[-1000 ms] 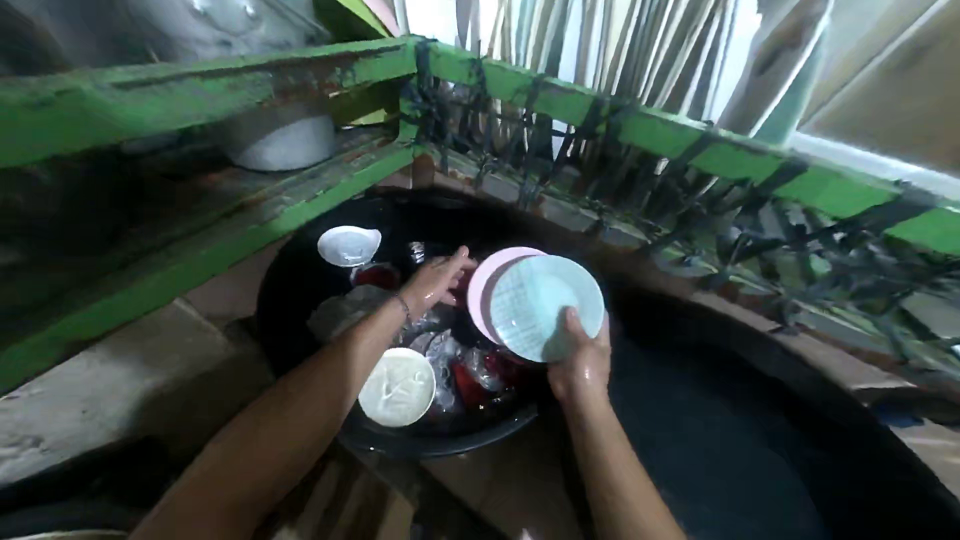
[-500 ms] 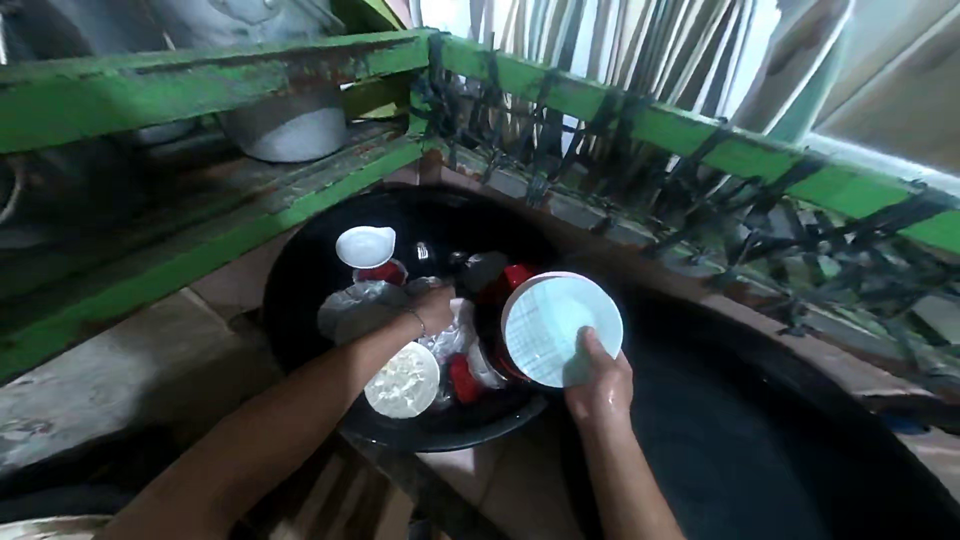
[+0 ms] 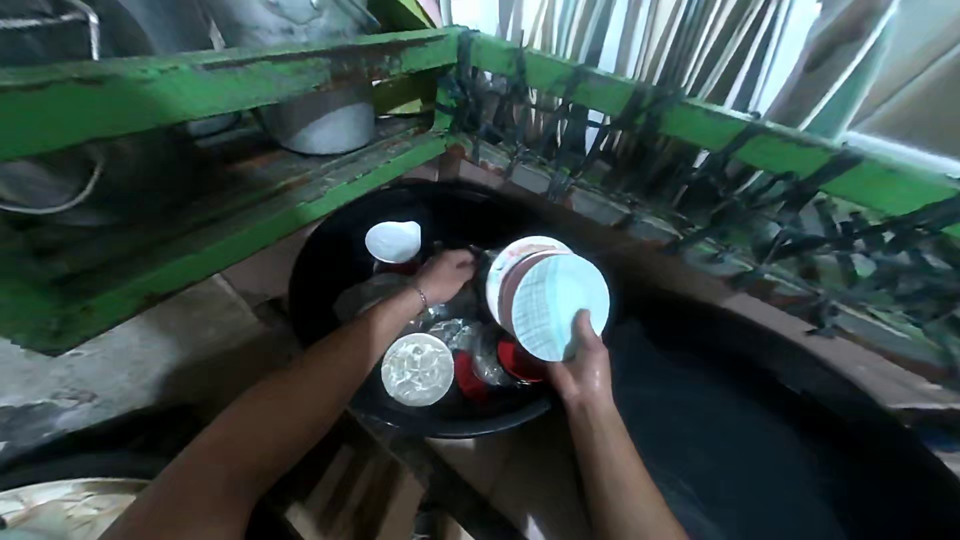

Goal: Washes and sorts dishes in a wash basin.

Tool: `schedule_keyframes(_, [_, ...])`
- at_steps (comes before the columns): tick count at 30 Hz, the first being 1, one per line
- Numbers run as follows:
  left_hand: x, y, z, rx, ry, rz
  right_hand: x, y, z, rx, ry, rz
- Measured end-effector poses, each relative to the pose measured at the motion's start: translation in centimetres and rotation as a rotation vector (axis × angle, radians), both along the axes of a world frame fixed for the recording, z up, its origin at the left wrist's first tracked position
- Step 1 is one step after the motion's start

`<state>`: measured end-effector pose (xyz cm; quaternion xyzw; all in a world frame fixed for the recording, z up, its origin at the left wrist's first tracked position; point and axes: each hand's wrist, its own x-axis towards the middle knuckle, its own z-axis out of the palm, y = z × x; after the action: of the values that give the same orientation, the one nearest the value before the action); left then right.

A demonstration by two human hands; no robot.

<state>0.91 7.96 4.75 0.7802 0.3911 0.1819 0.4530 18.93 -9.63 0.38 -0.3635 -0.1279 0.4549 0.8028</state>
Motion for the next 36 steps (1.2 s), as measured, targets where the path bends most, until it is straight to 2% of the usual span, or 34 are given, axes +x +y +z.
schedule_keyframes(4, [-0.1, 0.0, -4.0, 0.104, 0.747, -0.238, 0.9, -0.5, 0.0, -0.008, 0.042, -0.057])
schedule_keyframes(5, [0.1, -0.5, -4.2, 0.097, 0.846, -0.240, 0.9, -0.7, 0.2, -0.014, 0.048, -0.068])
schedule_keyframes(7, [0.3, -0.7, -4.5, 0.118, 0.885, -0.217, 0.8, -0.8, 0.4, -0.037, 0.062, -0.084])
schedule_keyframes(11, [-0.3, -0.5, -4.1, 0.194, 0.609, -0.119, 0.6, -1.1, 0.8, -0.047, 0.058, -0.081])
schedule_keyframes(15, [-1.4, -0.1, -0.4, 0.266, 0.365, -0.033, 0.1, -0.6, 0.8, -0.017, 0.064, -0.027])
schedule_keyframes(18, [-1.9, 0.2, 1.6, 0.274, 0.213, 0.189, -0.4, 0.0, 0.8, 0.018, 0.091, 0.004])
schedule_keyframes(23, [-1.9, 0.6, 0.4, 0.016, -0.228, 0.567, -1.4, 1.1, 0.4, 0.030, 0.126, 0.038])
schedule_keyframes(27, [0.2, -1.6, -0.4, -0.136, -0.543, 0.661, -2.7, 2.2, 0.5, 0.035, 0.113, 0.130])
schedule_keyframes(31, [1.4, -2.8, 0.1, -0.144, -0.618, 0.645, -3.0, 3.2, 0.5, -0.065, 0.099, 0.105])
schedule_keyframes(36, [0.4, -0.5, 0.5, -0.180, -0.534, 0.790, -1.0, 2.0, 0.1, -0.078, 0.157, -0.072])
